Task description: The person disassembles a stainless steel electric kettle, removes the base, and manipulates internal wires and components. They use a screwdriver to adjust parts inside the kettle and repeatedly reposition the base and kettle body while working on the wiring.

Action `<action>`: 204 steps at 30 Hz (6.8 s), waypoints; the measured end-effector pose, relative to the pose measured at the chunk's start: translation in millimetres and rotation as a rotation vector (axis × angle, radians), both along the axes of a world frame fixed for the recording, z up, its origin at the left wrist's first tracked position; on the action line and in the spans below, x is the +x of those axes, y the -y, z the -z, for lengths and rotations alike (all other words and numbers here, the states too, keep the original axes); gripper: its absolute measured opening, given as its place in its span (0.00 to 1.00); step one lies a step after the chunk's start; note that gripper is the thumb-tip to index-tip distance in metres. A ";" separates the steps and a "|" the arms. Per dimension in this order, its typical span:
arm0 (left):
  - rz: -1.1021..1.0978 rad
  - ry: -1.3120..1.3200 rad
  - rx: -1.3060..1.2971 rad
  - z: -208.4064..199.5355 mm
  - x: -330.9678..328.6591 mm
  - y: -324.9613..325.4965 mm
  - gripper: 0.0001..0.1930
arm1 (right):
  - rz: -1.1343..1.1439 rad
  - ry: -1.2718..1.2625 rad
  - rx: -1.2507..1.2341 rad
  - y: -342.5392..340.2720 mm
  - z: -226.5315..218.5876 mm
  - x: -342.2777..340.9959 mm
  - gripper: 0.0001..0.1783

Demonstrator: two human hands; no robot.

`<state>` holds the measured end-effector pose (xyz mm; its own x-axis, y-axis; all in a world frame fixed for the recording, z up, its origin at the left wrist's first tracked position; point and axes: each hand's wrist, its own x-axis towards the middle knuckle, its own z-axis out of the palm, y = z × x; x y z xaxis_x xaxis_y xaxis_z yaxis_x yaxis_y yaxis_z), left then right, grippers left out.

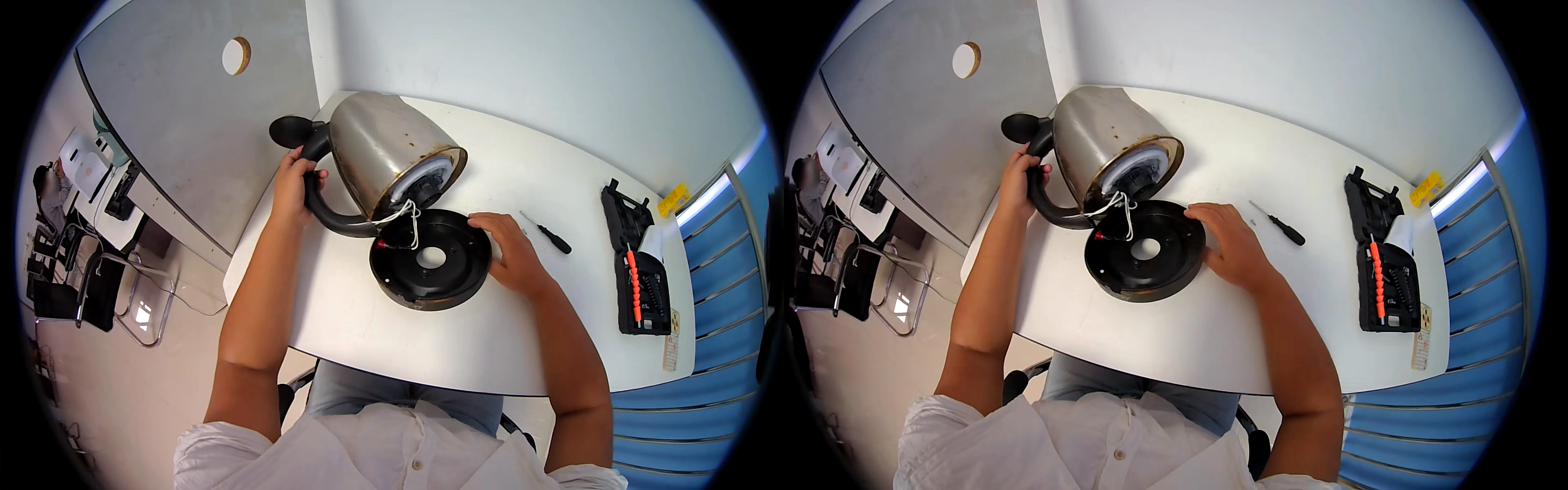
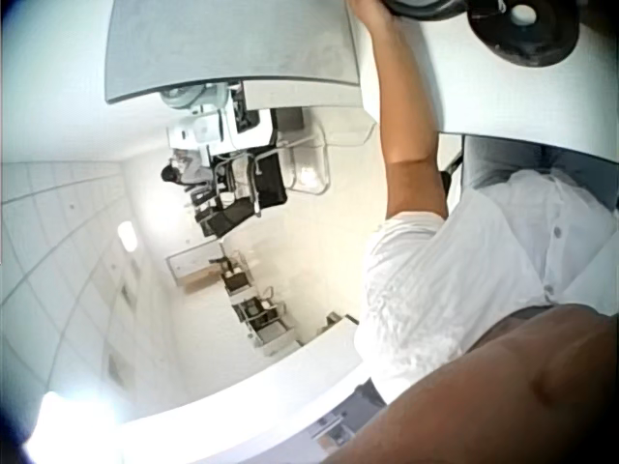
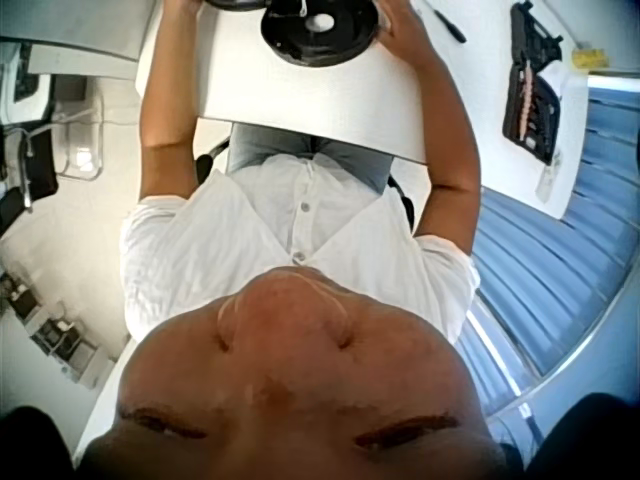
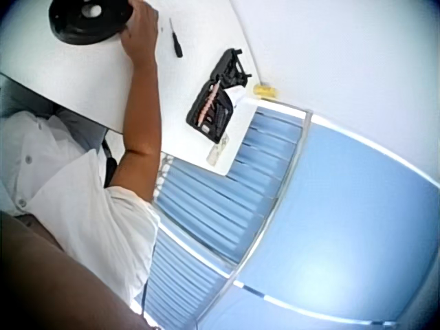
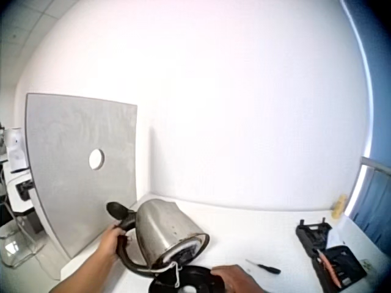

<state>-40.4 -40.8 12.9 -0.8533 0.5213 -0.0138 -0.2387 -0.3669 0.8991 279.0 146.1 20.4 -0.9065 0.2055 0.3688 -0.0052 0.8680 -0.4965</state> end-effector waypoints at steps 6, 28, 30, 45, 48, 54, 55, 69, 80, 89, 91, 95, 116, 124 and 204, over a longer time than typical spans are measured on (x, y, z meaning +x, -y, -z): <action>0.013 0.045 0.074 -17.4 13.9 6.9 0.25 | 0.092 -0.137 -0.256 -10.2 7.2 1.5 0.29; 0.255 -0.244 0.266 -20.7 6.6 13.2 0.44 | 0.010 -0.314 0.036 -2.1 1.0 -6.1 0.28; 0.251 -0.251 0.297 -16.8 5.7 14.6 0.45 | 0.004 -0.324 0.039 -1.0 0.7 -6.4 0.27; 0.187 -0.177 0.245 -6.7 -2.3 10.3 0.34 | 0.004 -0.370 0.016 1.2 0.8 -4.9 0.25; 0.181 -0.141 0.244 -2.2 -8.5 8.8 0.31 | 0.019 -0.362 -0.013 1.9 0.7 -4.5 0.26; 0.113 -0.022 0.177 3.3 -10.5 2.8 0.26 | 0.119 -0.290 -0.016 3.4 -3.2 1.3 0.25; 0.102 -0.002 0.172 5.4 -12.6 2.4 0.26 | 0.124 -0.297 -0.012 3.2 -2.9 1.2 0.25; 0.064 0.021 -0.012 21.3 -22.3 -2.2 0.22 | 0.048 -0.403 0.070 -0.7 1.9 -3.7 0.22; -0.011 -0.145 -0.134 18.7 -18.0 -4.9 0.22 | 0.099 -0.310 0.027 2.0 -2.6 -1.4 0.21; -0.045 -0.272 -0.342 14.4 -13.3 -3.2 0.23 | 0.054 -0.325 -0.002 2.1 -1.7 -0.2 0.19; -0.057 -0.316 -0.399 16.1 -16.1 -3.1 0.23 | 0.037 -0.350 -0.012 3.8 -1.3 -2.5 0.19; -0.074 -0.339 -0.353 19.5 -18.0 -5.4 0.25 | 0.022 -0.359 0.005 3.1 -0.8 -2.4 0.19; -0.379 -1.197 -0.508 -35.6 49.0 13.7 0.20 | 0.015 -0.317 0.207 6.4 -9.6 1.3 0.20; 0.038 -1.504 -0.765 -25.0 96.3 56.9 0.19 | 0.011 -0.230 -0.001 7.7 -3.9 0.3 0.20; -0.287 -1.336 -0.132 -26.1 27.9 -9.7 0.11 | -0.052 -0.414 0.067 17.0 4.4 -11.5 0.23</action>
<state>-12.4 -31.1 39.0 -0.3331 0.3848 0.8608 0.8976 -0.1501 0.4145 267.6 129.1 16.1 -0.6877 0.1267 0.7149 -0.2366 0.8918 -0.3856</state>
